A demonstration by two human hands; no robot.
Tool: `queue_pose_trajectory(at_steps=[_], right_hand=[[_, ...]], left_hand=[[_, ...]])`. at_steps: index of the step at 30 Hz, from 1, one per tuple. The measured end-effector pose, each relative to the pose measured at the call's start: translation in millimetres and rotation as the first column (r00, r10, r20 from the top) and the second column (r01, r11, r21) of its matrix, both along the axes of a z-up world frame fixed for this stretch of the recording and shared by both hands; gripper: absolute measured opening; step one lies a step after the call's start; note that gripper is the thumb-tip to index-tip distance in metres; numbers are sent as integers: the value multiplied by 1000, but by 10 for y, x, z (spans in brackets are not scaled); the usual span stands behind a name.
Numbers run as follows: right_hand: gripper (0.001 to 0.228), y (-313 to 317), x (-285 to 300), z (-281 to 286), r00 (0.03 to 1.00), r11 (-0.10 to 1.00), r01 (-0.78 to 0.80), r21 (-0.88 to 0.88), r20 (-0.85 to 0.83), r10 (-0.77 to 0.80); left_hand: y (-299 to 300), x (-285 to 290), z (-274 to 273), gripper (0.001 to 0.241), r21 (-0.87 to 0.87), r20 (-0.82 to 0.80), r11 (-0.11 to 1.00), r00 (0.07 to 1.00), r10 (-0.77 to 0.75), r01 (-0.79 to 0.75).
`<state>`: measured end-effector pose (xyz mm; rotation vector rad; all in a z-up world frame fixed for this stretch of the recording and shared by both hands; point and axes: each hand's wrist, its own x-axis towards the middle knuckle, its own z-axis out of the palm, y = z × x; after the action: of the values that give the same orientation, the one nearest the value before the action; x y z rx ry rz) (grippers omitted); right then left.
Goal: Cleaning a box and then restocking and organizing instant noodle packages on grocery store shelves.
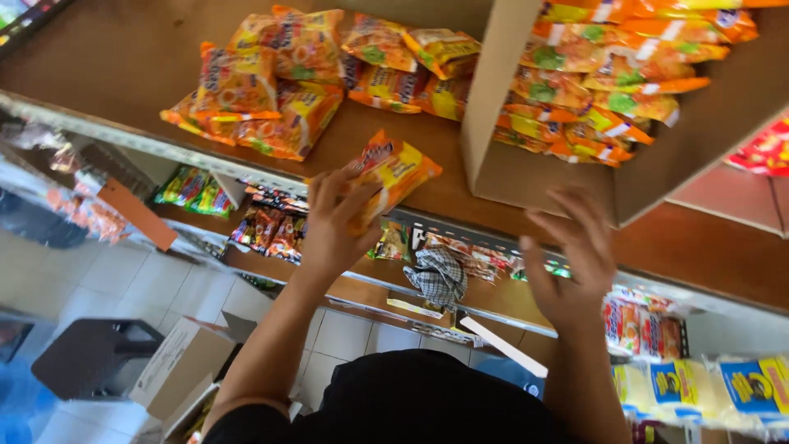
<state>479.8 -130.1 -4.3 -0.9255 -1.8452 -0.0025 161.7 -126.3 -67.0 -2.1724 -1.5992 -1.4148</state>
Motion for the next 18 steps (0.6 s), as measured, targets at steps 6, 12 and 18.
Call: queue_pose_trajectory(at_steps=[6,12,18], right_hand=[[62,4,-126,216,987,987,-139,-75,71,145],[59,-193,8,319,915,910,-365,-197,106,389],[44,-222,378,690,949,964,-266,-18,169,265]], left_hand=[[-113,-80,54,49,-53,545,775,669,-506,630],[71,357,73,54,-60,684,300,258,-682,952],[487,880,325,92,233,868,292,-64,-492,928]])
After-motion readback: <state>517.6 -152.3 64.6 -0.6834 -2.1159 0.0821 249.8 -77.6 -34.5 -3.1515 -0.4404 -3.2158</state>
